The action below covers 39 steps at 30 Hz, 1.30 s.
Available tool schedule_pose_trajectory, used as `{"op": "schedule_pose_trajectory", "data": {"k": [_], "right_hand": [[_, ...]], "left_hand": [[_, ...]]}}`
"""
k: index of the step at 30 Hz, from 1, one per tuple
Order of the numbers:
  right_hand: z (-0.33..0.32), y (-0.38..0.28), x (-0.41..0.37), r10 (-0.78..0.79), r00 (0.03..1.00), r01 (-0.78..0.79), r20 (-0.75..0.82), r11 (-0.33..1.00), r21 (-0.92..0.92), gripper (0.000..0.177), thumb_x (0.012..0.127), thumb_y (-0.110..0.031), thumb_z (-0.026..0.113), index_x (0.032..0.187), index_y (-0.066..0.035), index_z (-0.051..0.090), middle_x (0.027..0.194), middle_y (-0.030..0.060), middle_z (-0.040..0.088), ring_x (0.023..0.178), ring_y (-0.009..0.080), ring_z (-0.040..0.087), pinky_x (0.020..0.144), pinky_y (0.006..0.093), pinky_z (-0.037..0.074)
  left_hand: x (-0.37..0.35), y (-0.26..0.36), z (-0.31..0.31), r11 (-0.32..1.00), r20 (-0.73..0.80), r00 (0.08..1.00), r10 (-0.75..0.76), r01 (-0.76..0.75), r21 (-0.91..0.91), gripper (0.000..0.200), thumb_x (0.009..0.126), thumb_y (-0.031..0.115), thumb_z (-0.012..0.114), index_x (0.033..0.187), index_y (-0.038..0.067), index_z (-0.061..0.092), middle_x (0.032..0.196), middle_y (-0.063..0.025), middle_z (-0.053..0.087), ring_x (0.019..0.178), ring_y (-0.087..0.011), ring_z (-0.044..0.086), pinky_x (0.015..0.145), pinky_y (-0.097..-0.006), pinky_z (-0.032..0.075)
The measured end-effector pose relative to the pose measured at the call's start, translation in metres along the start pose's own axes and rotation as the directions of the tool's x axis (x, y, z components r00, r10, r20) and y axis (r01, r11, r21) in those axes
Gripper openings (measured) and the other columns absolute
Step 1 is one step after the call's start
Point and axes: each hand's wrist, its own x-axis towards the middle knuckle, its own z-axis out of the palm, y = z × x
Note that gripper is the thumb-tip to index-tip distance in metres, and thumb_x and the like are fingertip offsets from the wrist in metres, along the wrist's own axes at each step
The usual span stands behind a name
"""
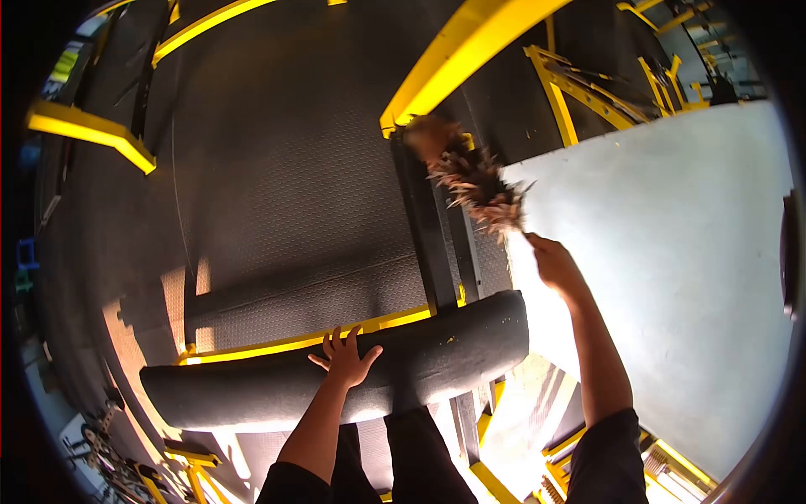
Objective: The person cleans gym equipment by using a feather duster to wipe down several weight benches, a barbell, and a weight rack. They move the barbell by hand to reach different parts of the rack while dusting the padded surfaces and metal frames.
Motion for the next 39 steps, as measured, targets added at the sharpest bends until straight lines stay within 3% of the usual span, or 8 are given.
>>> {"op": "schedule_pose_trajectory", "data": {"k": [8,13,22,27,28,29,35,39], "right_hand": [[0.017,-0.014,-0.052,0.326,0.918,-0.19,0.228,0.862,-0.469,0.045,0.085,-0.01,0.046,0.125,-0.02,0.064,0.119,0.0095,0.068,0.113,0.0292,0.064,0.092,0.0466,0.052],[0.039,0.007,-0.142,0.336,0.94,-0.302,0.05,0.895,-0.329,0.046,0.086,-0.012,0.047,0.128,-0.026,0.062,0.113,0.011,0.07,0.108,0.0304,0.066,0.09,0.0465,0.052],[0.268,0.028,-0.374,0.542,0.728,-0.201,-0.42,0.754,0.626,0.034,0.103,-0.031,0.042,0.127,-0.011,0.057,0.109,0.0269,0.065,0.104,0.047,0.06,0.086,0.0542,0.048],[0.448,-0.011,-0.448,0.843,0.488,-0.262,-0.228,0.391,0.882,0.032,0.103,-0.024,0.043,0.125,-0.003,0.054,0.106,0.0278,0.065,0.1,0.0467,0.063,0.083,0.0506,0.051],[0.48,-0.009,-0.454,0.853,0.497,-0.318,-0.157,0.348,0.882,0.032,0.102,-0.023,0.043,0.125,-0.004,0.053,0.107,0.0281,0.065,0.1,0.0473,0.063,0.083,0.0516,0.05],[0.505,-0.01,-0.461,0.859,0.506,-0.376,-0.079,0.302,0.876,0.031,0.101,-0.021,0.043,0.126,-0.004,0.053,0.107,0.0285,0.065,0.1,0.0478,0.062,0.082,0.0525,0.05],[0.56,0.027,-0.497,0.999,0.01,-0.367,0.033,-0.027,0.93,0.036,0.101,-0.023,0.042,0.128,-0.003,0.054,0.098,0.0273,0.065,0.093,0.0479,0.062,0.08,0.0534,0.05],[0.561,0.069,-0.537,0.978,0.194,-0.392,-0.075,0.147,0.908,0.031,0.098,-0.02,0.046,0.123,-0.004,0.057,0.098,0.0278,0.065,0.091,0.0482,0.062,0.076,0.0542,0.049]], "left_hand": [[0.005,-0.005,0.01,0.997,-0.023,0.999,0.026,-0.024,0.079,0.09,0.082,0.084,0.038,0.154,0.03,0.024,0.162,-0.0136,0.006,0.15,-0.038,-0.002,0.105,-0.0789,-0.004],[0.005,-0.006,0.014,0.986,-0.036,0.997,0.065,-0.059,0.154,0.089,0.084,0.084,0.033,0.154,0.03,0.022,0.162,-0.0143,0.007,0.149,-0.0402,-0.001,0.106,-0.0791,-0.001],[0.046,-0.048,0.019,0.898,-0.1,0.904,0.415,-0.39,0.204,0.086,0.09,0.075,0.037,0.154,0.02,0.025,0.16,-0.0172,0.015,0.146,-0.0429,0.016,0.109,-0.0736,0.012],[-0.018,-0.028,0.04,0.832,-0.221,0.863,0.454,-0.322,0.452,0.084,0.093,0.06,0.05,0.156,0.015,0.016,0.16,-0.0239,0.008,0.146,-0.0446,0.015,0.112,-0.0693,0.016],[-0.022,-0.029,0.052,0.675,-0.218,0.691,0.689,-0.503,0.54,0.087,0.092,0.053,0.056,0.156,0.014,0.013,0.159,-0.0261,0.005,0.146,-0.045,0.014,0.112,-0.0685,0.017],[-0.028,-0.032,0.065,0.47,-0.178,0.469,0.865,-0.633,0.615,0.09,0.091,0.046,0.062,0.156,0.013,0.01,0.159,-0.0283,0.002,0.146,-0.0454,0.013,0.112,-0.0677,0.018],[-0.09,0.022,0.15,0.103,0.327,0.37,0.87,-0.784,0.612,0.104,0.082,0.038,0.074,0.157,0.015,0.006,0.16,-0.0279,-0.006,0.148,-0.0458,0.004,0.111,-0.0687,0.019],[-0.099,0.061,0.172,0.089,0.347,0.502,0.792,-0.658,0.748,0.111,0.08,0.039,0.077,0.158,0.02,0.001,0.16,-0.0267,-0.009,0.149,-0.0452,0.001,0.108,-0.073,0.019]]}}
